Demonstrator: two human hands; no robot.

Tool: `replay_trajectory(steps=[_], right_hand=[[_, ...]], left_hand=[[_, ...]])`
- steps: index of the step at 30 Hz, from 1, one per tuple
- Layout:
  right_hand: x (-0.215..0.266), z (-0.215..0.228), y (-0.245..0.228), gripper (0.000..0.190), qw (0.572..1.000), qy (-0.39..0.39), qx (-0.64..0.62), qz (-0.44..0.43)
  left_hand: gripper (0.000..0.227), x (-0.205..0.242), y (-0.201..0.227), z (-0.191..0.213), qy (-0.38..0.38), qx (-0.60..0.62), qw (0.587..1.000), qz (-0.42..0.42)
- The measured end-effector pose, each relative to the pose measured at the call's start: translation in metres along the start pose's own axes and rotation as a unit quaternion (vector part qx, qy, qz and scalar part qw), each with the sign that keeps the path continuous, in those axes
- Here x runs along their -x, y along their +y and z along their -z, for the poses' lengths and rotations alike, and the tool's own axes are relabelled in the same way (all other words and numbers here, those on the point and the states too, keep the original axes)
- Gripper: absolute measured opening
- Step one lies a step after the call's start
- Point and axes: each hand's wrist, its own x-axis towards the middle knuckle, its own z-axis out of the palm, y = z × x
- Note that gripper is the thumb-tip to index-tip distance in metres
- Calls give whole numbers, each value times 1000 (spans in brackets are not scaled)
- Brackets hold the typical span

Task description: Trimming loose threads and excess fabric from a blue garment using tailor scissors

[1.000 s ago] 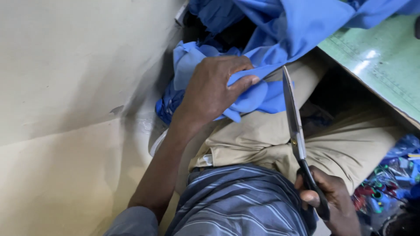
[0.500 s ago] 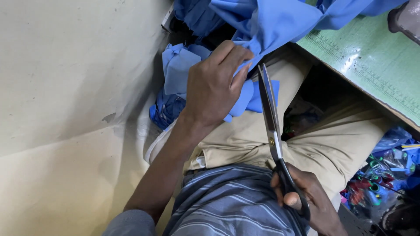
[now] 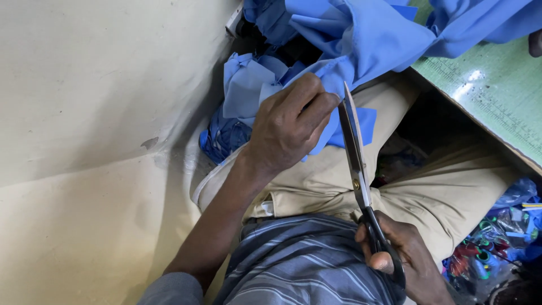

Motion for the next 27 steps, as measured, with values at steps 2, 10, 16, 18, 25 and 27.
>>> replay_trajectory(steps=[2,10,16,18,25,27], right_hand=[[1,-4,-4,81,1000,4,-1,3],[7,-22,-3,69,997,49,-51,20],[10,-19,10,64,997,67,-25,19],[13,-16,20,65,998,34,-50,27],[24,-7,42,71,999,13,-43,15],[28,-9,47,68,995,41,-64,59]], left_hand=[[25,0,1,-1,7,7,1000,3],[25,4,1,-3,10,25,1000,10],[32,3,5,-1,-4,147,983,110],[19,3,6,-3,10,201,961,191],[6,-11,7,-5,-26,232,945,230],[21,-19,14,-5,-61,204,954,211]])
